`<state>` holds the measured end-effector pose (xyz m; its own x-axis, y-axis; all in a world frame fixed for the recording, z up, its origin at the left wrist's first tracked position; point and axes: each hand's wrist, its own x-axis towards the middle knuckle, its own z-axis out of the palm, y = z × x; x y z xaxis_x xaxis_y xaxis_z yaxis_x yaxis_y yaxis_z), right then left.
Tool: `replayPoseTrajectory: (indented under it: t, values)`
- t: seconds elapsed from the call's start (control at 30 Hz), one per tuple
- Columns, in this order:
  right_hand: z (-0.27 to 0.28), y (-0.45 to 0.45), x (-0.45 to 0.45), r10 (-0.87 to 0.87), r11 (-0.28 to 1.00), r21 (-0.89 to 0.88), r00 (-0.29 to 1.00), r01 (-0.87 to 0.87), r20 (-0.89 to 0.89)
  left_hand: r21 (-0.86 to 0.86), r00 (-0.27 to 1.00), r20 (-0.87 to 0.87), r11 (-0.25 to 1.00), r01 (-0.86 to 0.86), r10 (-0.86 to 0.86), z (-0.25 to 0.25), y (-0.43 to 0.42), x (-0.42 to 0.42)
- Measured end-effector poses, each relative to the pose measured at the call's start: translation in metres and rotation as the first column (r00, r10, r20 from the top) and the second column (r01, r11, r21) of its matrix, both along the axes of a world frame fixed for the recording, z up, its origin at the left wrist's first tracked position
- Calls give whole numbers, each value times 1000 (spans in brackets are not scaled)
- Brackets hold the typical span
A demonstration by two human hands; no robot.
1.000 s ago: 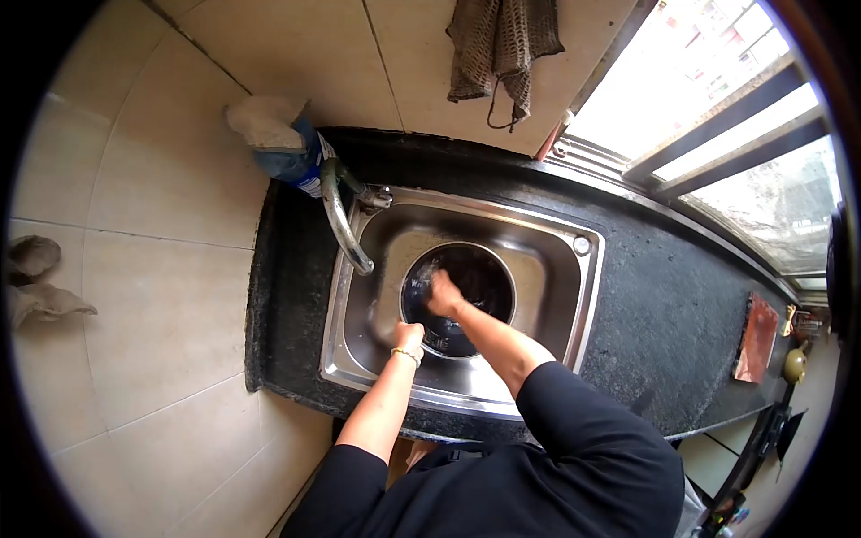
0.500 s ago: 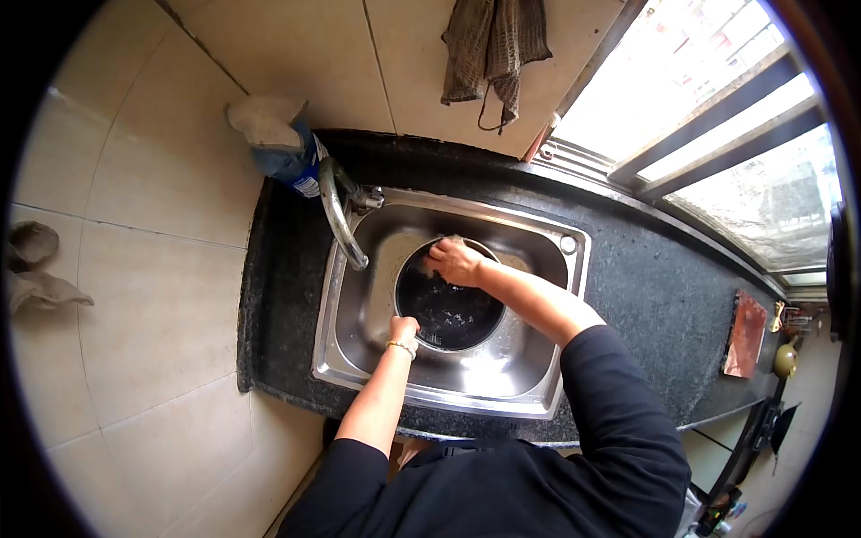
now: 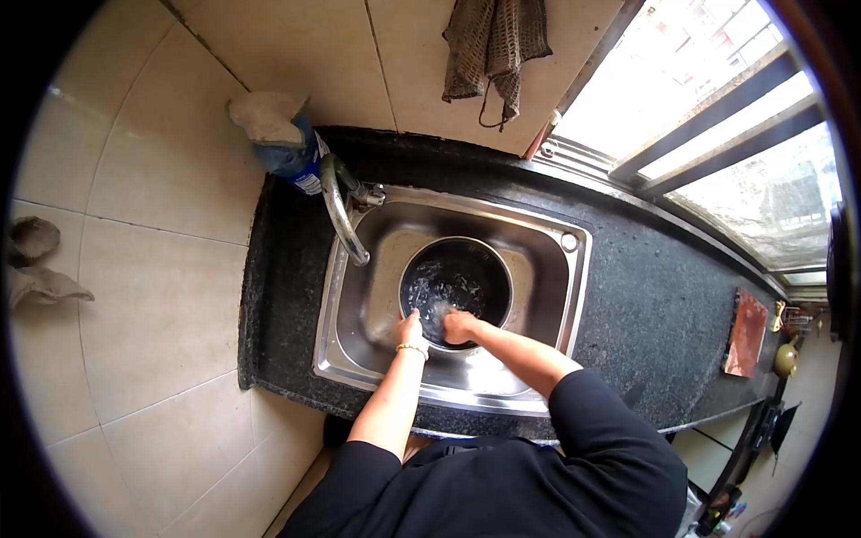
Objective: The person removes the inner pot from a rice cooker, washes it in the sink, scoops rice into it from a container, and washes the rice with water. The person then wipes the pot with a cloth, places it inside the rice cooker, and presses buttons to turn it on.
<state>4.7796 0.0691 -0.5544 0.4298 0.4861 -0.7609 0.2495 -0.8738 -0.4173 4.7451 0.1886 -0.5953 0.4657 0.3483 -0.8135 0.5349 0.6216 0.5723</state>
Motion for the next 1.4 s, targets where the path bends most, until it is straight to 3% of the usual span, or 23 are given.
replayPoseTrajectory:
  t: [0.03, 0.07, 0.1, 0.13, 0.2, 0.27, 0.33, 0.37, 0.4, 0.53, 0.6, 0.7, 0.77, 0.8, 0.87, 0.93, 1.0, 1.07, 1.17, 1.23, 1.3, 1.33, 1.4]
  values:
    - [-29, 12, -5, -316, 940, 122, 948, 318, -33, 99, 993, 59, 990, 100, -107, -23, 4, -4]
    - [-14, 24, 10, -396, 876, 222, 901, 428, -176, 58, 994, 28, 993, 106, -107, -23, 5, -4]
    - [-8, 35, 17, -637, 528, 245, 570, 813, -519, 18, 994, -6, 994, 111, -111, -22, 7, -6]
    - [-27, 45, 24, -599, 158, 321, 349, 934, -721, -24, 992, -38, 993, 116, -117, -19, 8, -5]
    - [-28, 52, 50, -585, -289, 322, 100, 901, -805, -195, 987, 30, 968, 160, -157, 6, 10, -4]
    - [-40, 55, 68, -678, -415, 450, 61, 791, -732, -115, 931, -64, 929, 351, -360, 49, 8, 5]
    - [-33, 54, 55, -738, -170, 411, 160, 896, -656, -228, 870, -43, 853, 470, -491, 35, 9, 1]
    - [-30, 47, 43, -750, 107, 550, 431, 828, -502, -282, 835, -19, 804, 523, -550, 28, 8, 3]
    - [-53, 35, 40, -620, 610, 570, 779, 551, -91, -297, 835, -30, 803, 517, -549, 22, 6, 2]
    - [-29, -15, 27, 160, 983, 83, 987, -162, 32, -329, 844, -99, 818, 472, -526, 8, 3, -9]
    - [-16, -34, 28, 300, 942, -216, 932, -256, 203, -294, 838, -108, 823, 487, -535, 9, 4, -11]
    - [-20, -44, 50, -187, 922, -168, 780, 349, 597, -190, 827, -47, 818, 544, -561, 31, 2, 0]
    - [-29, -32, 72, -493, 843, -9, 779, 538, 386, -130, 794, -42, 792, 597, -606, 51, -2, 6]
    - [-32, -17, 66, -662, 749, 373, 627, 547, 410, -77, 794, -48, 795, 601, -605, 52, -3, 7]
    - [-24, 11, 62, -669, 687, 562, 702, 460, 244, 32, 795, -58, 794, 606, -604, 57, -4, 11]
    - [-26, 22, 40, -586, 517, 661, 788, 543, -189, 173, 863, -9, 849, 499, -506, 72, -4, 17]
    - [-23, 6, 25, -308, 836, 445, 946, 321, -104, 146, 811, -44, 800, 583, -583, 60, 15, 19]
    - [17, -25, 17, -379, 905, 250, 920, 345, 100, 184, 752, -110, 730, 658, -650, 54, 32, 18]
    - [29, -73, 10, -954, 272, 325, 299, 906, -35, 436, 656, -197, 534, 724, -729, 119, 29, 17]
    - [-16, -104, 0, -985, 155, 268, 168, 951, -27, 513, 576, -254, 397, 761, -777, 137, 24, 15]
    - [-30, -105, -13, -947, -2, 202, 63, 979, -315, 546, 504, -337, 271, 793, -795, 140, 19, 13]
    - [-12, -98, -14, -930, 37, 44, 50, 998, -364, 625, 500, -302, 227, 747, -812, 138, 16, 9]
    - [-41, -89, -23, -801, -150, -72, -164, 986, -576, 857, 426, -298, -43, 513, -854, 126, 20, -2]
